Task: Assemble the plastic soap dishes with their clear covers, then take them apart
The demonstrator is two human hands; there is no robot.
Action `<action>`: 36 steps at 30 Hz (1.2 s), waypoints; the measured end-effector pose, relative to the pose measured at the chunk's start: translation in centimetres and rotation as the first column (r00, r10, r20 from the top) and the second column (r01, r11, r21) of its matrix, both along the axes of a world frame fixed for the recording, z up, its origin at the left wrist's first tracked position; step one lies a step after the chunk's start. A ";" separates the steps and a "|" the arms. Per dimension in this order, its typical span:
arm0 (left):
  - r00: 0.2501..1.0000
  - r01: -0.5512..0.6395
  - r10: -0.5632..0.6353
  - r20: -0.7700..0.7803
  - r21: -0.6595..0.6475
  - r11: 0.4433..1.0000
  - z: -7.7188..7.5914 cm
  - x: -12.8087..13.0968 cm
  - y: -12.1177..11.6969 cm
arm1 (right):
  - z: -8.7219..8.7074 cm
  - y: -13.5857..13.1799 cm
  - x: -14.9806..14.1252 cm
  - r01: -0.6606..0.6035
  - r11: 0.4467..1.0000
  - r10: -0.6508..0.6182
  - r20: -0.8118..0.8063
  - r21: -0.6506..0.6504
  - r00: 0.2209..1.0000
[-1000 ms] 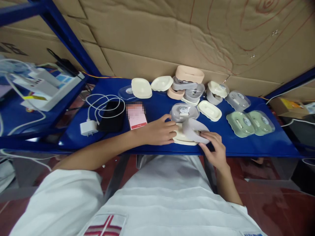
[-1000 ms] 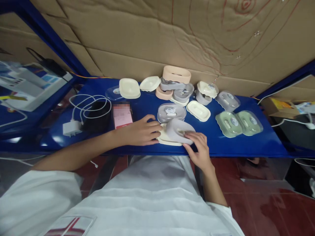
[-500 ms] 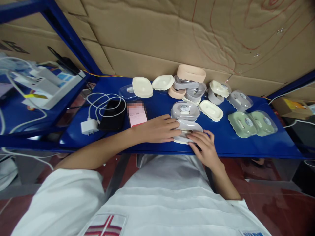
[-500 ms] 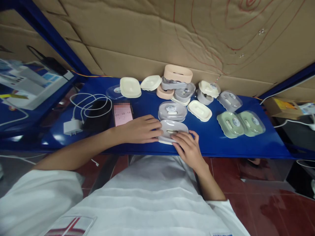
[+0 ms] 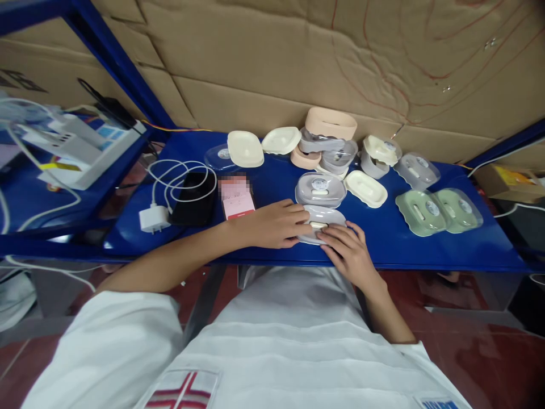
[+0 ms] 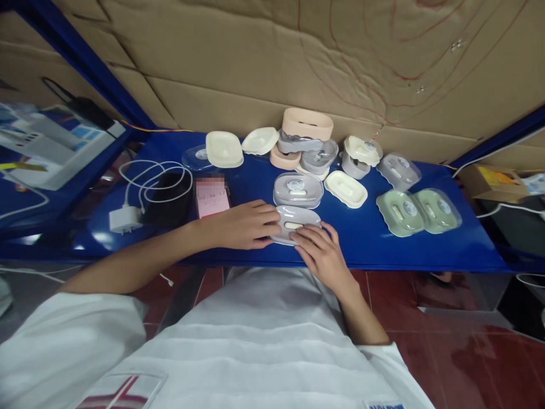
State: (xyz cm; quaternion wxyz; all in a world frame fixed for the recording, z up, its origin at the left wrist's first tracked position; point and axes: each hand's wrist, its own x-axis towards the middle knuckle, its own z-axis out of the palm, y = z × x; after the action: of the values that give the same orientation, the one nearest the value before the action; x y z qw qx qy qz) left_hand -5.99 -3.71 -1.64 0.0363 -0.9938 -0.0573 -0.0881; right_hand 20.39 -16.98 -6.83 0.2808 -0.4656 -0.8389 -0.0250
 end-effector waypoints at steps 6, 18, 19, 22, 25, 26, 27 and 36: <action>0.999 -0.038 0.037 -0.032 -0.035 0.999 -0.1 0.0 -0.1 | -0.1 0.0 0.1 0.001 1.000 -0.001 -0.001 -0.013 1.000; 0.721 -0.634 0.669 0.180 -0.219 0.742 3.6 -4.9 5.3 | -0.5 -0.2 0.4 0.114 0.993 -0.115 -0.057 -0.004 0.992; 0.627 -0.734 0.763 0.155 -0.211 0.646 3.8 -5.7 6.1 | -0.5 -0.2 0.3 0.115 0.993 -0.116 -0.059 -0.012 0.992; 0.368 -0.903 0.930 0.015 -0.233 0.361 3.8 -7.6 8.3 | -0.5 -0.2 0.3 0.118 0.993 -0.120 -0.065 -0.021 0.991; 0.261 -0.930 0.956 -0.135 -0.299 0.212 3.1 -8.9 9.8 | -0.6 -0.2 0.3 0.119 0.993 -0.120 -0.064 -0.021 0.991; 0.258 -0.929 0.952 -0.163 -0.312 0.198 2.9 -9.2 10.2 | -0.6 -0.2 0.3 0.116 0.993 -0.117 -0.066 -0.021 0.991; 0.266 -0.926 0.947 -0.181 -0.320 0.200 2.7 -9.4 10.5 | -0.6 -0.2 0.3 0.112 0.994 -0.113 -0.071 -0.021 0.991; 0.396 -0.871 0.909 -0.129 -0.366 0.327 0.9 -12.3 13.4 | -0.5 -0.2 0.4 0.096 0.995 -0.098 -0.102 -0.024 0.990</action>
State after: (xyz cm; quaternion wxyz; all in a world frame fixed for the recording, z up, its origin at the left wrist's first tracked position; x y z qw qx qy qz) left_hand -18.30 9.67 -0.70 -0.1157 -0.7793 -0.6093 -0.0901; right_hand 20.81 -17.14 -7.30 0.3176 -0.5090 -0.8000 -0.0064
